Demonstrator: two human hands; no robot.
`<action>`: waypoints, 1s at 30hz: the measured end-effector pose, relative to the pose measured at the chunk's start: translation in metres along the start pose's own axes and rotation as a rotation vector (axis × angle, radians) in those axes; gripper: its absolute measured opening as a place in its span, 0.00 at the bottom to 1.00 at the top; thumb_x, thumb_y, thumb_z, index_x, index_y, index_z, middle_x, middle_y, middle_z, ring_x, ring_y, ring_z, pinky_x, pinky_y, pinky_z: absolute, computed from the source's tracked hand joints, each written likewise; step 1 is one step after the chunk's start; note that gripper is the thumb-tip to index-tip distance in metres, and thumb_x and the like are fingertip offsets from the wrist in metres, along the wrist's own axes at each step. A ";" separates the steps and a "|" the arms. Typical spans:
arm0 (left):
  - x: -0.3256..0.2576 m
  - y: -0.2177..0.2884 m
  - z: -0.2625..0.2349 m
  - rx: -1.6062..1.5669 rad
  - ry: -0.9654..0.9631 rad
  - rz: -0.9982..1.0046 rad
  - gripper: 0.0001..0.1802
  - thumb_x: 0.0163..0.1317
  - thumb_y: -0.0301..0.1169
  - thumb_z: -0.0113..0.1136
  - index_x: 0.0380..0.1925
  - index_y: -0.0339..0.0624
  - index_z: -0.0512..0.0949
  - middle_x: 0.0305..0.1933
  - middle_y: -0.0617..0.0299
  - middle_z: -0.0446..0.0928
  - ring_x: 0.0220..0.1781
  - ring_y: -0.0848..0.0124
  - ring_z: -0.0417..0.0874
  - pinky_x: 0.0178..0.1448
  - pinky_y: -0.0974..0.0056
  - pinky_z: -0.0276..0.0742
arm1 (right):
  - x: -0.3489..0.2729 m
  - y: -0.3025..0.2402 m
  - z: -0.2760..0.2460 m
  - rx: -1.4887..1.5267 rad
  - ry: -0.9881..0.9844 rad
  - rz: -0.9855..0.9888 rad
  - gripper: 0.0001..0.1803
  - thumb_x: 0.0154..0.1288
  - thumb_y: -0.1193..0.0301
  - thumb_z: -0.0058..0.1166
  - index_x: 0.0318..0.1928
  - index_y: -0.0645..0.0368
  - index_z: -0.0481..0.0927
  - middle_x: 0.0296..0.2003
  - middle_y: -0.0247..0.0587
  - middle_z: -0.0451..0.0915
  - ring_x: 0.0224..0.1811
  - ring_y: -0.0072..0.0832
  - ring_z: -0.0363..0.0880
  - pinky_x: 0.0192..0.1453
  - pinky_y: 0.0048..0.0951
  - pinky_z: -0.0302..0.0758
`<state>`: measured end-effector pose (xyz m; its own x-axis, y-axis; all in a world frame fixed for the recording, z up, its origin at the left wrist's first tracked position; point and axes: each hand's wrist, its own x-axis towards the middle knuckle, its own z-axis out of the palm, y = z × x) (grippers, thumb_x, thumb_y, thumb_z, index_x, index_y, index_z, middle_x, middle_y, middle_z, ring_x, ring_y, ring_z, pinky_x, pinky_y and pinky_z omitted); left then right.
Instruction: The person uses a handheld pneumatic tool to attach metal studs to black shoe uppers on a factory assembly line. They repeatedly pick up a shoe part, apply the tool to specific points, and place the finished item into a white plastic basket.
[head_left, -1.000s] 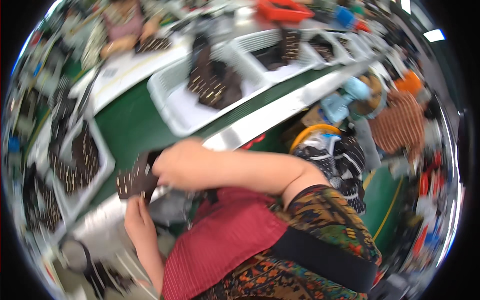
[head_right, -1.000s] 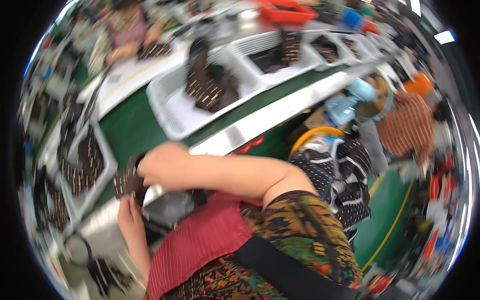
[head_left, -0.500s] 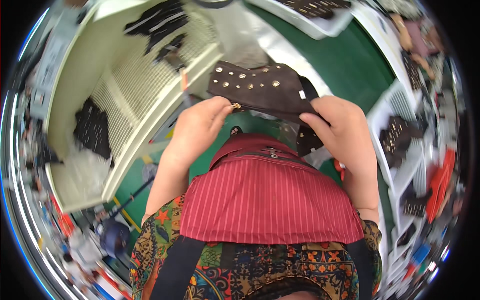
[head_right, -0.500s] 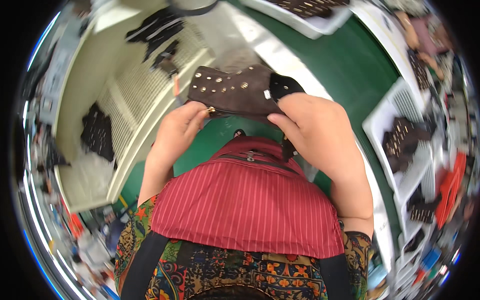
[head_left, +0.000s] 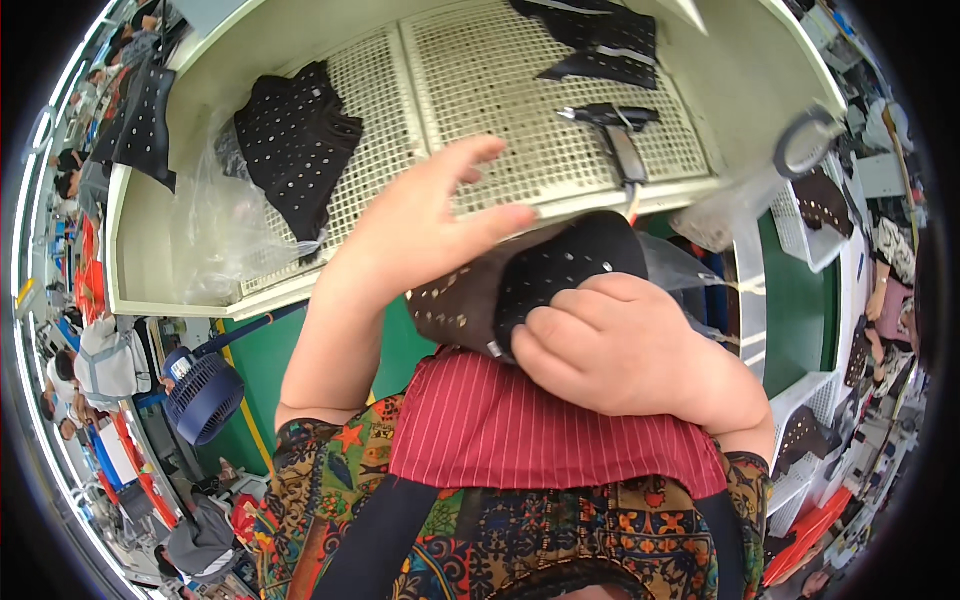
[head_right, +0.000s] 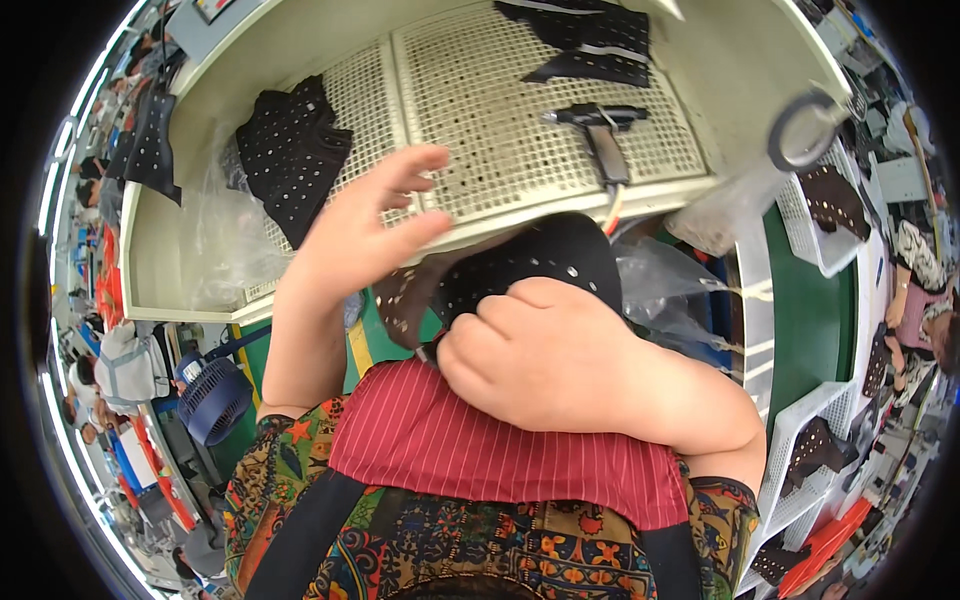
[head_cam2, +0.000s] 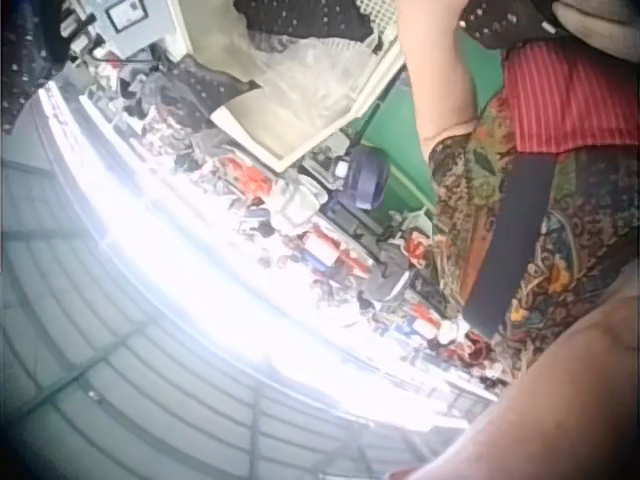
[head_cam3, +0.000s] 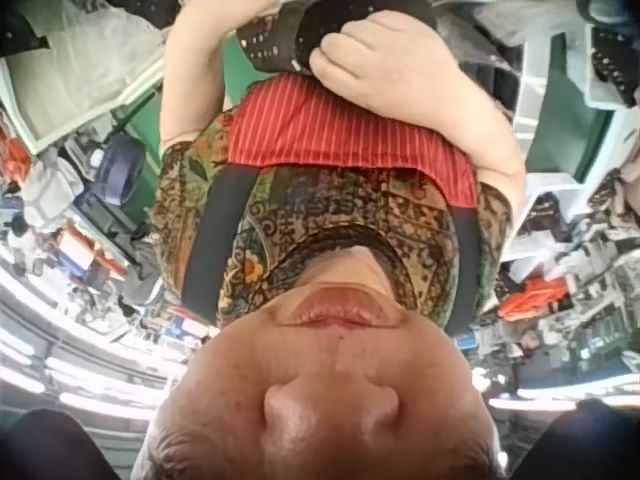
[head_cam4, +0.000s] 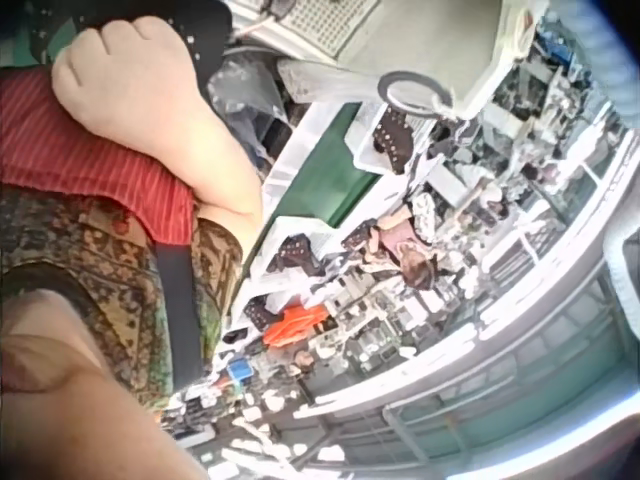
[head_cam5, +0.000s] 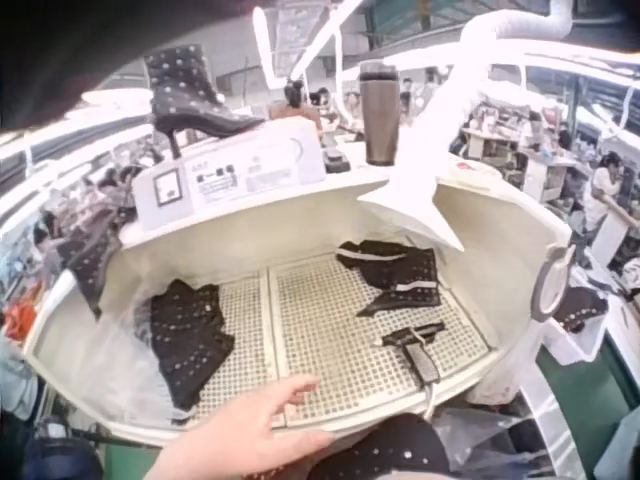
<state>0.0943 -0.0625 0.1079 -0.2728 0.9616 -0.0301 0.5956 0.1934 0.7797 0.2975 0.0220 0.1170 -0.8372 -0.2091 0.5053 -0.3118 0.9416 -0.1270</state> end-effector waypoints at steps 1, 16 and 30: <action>0.004 -0.015 -0.006 0.115 -0.115 -0.033 0.36 0.55 0.42 0.64 0.61 0.36 0.66 0.56 0.49 0.74 0.55 0.59 0.76 0.59 0.59 0.71 | 0.017 0.003 0.011 0.021 0.013 -0.038 0.06 0.45 0.68 0.52 0.25 0.54 0.75 0.22 0.28 0.65 0.25 0.22 0.67 0.29 0.23 0.63; -0.018 -0.095 -0.113 -0.072 0.130 -0.012 0.10 0.62 0.23 0.51 0.42 0.35 0.78 0.37 0.54 0.81 0.38 0.62 0.82 0.44 0.67 0.74 | 0.120 0.055 0.053 0.456 0.089 0.071 0.23 0.50 0.54 0.60 0.41 0.57 0.77 0.40 0.39 0.75 0.44 0.35 0.75 0.45 0.34 0.71; -0.053 -0.092 -0.124 0.323 0.404 -0.104 0.12 0.61 0.20 0.50 0.43 0.38 0.79 0.37 0.52 0.80 0.37 0.57 0.82 0.42 0.63 0.75 | 0.071 0.154 0.138 0.923 -0.366 0.737 0.12 0.59 0.74 0.59 0.44 0.60 0.80 0.34 0.40 0.82 0.39 0.29 0.81 0.46 0.29 0.77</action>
<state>-0.0393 -0.1556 0.1154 -0.5743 0.7947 0.1965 0.7351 0.3951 0.5509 0.1276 0.1160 0.0152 -0.9773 0.0908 -0.1915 0.2115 0.3582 -0.9094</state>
